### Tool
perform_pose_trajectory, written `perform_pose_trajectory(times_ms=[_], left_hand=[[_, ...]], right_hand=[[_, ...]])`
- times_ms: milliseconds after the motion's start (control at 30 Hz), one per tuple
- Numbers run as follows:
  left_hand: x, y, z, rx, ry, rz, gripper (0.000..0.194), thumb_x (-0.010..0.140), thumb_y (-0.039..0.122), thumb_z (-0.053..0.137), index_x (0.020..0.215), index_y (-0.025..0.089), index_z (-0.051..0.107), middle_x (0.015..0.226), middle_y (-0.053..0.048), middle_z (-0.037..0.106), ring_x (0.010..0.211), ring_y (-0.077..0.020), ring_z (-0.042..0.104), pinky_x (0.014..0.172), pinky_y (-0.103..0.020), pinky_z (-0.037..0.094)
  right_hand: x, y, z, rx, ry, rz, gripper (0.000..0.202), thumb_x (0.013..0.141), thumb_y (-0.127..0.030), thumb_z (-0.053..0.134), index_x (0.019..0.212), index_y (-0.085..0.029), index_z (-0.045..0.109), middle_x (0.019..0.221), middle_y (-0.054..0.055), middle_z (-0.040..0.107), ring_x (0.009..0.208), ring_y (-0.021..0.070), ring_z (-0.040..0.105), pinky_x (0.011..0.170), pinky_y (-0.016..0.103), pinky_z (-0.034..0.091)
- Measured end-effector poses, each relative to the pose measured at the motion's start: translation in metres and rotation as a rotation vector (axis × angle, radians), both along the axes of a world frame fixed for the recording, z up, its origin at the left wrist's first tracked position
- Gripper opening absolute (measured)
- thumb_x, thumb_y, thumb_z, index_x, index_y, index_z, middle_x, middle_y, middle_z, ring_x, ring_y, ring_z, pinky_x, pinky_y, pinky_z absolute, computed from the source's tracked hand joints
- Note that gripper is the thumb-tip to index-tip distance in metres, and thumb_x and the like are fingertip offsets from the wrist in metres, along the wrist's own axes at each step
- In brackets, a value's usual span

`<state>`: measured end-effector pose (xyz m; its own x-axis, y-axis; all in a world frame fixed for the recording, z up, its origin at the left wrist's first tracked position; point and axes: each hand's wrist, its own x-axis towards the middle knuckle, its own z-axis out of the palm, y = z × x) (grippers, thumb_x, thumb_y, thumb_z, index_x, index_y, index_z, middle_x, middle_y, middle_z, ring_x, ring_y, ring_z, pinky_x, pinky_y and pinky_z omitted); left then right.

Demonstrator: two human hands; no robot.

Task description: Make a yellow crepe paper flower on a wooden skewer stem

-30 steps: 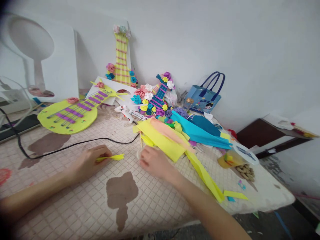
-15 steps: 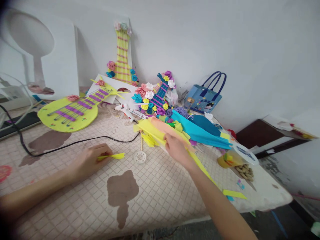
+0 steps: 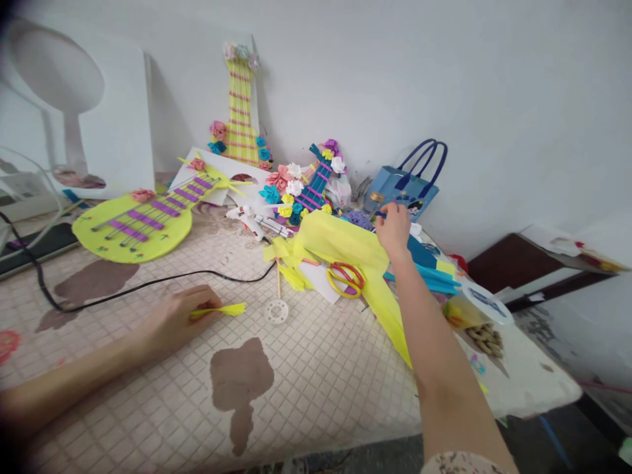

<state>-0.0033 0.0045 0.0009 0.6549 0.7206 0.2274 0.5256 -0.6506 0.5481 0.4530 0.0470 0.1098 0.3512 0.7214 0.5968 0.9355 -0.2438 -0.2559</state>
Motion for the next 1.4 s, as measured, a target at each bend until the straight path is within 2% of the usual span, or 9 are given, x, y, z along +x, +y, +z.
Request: perform_pose_trajectory(times_ms=[133,333,467,567,667,800,967,1200,1400], left_hand=[[-0.001,0.002,-0.002,0.013,-0.021,0.002,0.011,0.084,0.022,0.048,0.083,0.018,0.058,0.084,-0.002,0.062,0.074,-0.0138,0.057,0.066,-0.023,0.042],[-0.002,0.007,-0.006,0.016,-0.108,0.029,0.008,0.082,0.021,0.051,0.083,0.018,0.059,0.080,-0.001,0.062,0.072,-0.0127,0.058,0.065,-0.022,0.043],[-0.001,0.001,0.002,0.009,-0.148,0.037,0.008,0.083,0.021,0.052,0.082,0.018,0.059,0.081,-0.001,0.062,0.072,-0.0122,0.057,0.066,-0.022,0.044],[0.001,-0.004,0.006,0.011,-0.167,0.035,0.008,0.084,0.021,0.051,0.083,0.018,0.059,0.082,-0.001,0.061,0.073,-0.0120,0.057,0.066,-0.022,0.045],[0.003,-0.006,0.005,-0.031,-0.119,0.008,0.008,0.083,0.021,0.052,0.081,0.017,0.058,0.081,-0.001,0.061,0.072,-0.0119,0.056,0.064,-0.022,0.044],[0.005,-0.004,0.001,-0.053,-0.098,0.005,0.007,0.083,0.020,0.052,0.081,0.017,0.058,0.080,-0.001,0.061,0.069,-0.0115,0.055,0.061,-0.022,0.043],[0.003,-0.003,0.002,-0.021,-0.186,0.042,0.009,0.084,0.019,0.051,0.082,0.017,0.059,0.081,-0.001,0.060,0.073,-0.0118,0.056,0.064,-0.022,0.044],[-0.001,0.000,0.009,-0.030,-0.269,0.126,0.010,0.084,0.022,0.052,0.081,0.017,0.060,0.078,-0.001,0.062,0.069,-0.0112,0.056,0.061,-0.021,0.045],[0.001,0.000,0.012,-0.020,-0.277,0.116,0.011,0.084,0.024,0.054,0.080,0.016,0.061,0.076,-0.002,0.062,0.067,-0.0113,0.055,0.061,-0.022,0.045]], right_hand=[[-0.049,-0.017,-0.017,0.124,0.052,0.242,0.012,0.080,-0.023,0.046,0.087,-0.019,0.055,0.085,0.007,0.060,0.073,0.0183,0.057,0.073,0.033,0.045],[-0.122,-0.038,-0.062,-0.082,0.326,0.537,0.018,0.084,-0.033,0.048,0.078,-0.019,0.056,0.062,-0.002,0.058,0.053,0.0118,0.053,0.055,0.024,0.042],[-0.146,-0.051,-0.069,-0.219,0.363,0.657,0.020,0.085,-0.035,0.049,0.078,-0.018,0.058,0.065,-0.001,0.057,0.058,0.0115,0.053,0.057,0.023,0.040],[-0.159,-0.064,-0.065,-0.488,0.336,0.824,0.021,0.083,-0.038,0.054,0.088,-0.019,0.059,0.075,-0.001,0.058,0.063,0.0114,0.053,0.059,0.023,0.041],[-0.171,-0.076,-0.066,-0.743,0.218,0.956,0.047,0.070,-0.039,0.070,0.111,-0.022,0.054,0.099,0.004,0.057,0.071,0.0129,0.055,0.066,0.026,0.044],[-0.183,-0.084,-0.070,-0.794,0.113,0.989,0.046,0.071,-0.027,0.068,0.113,-0.024,0.051,0.112,0.005,0.051,0.087,0.0166,0.056,0.079,0.031,0.045],[-0.202,-0.087,-0.069,-0.662,0.193,1.020,0.049,0.071,-0.024,0.066,0.116,-0.024,0.048,0.113,0.005,0.049,0.098,0.0180,0.054,0.086,0.032,0.044],[-0.215,-0.082,-0.082,-0.616,0.214,1.019,0.056,0.075,-0.027,0.065,0.127,-0.023,0.043,0.122,0.009,0.048,0.090,0.0182,0.056,0.080,0.034,0.046],[-0.209,-0.077,-0.080,-0.524,0.365,0.976,0.035,0.083,-0.032,0.060,0.115,-0.023,0.052,0.107,0.005,0.056,0.064,0.0100,0.052,0.067,0.029,0.047]])
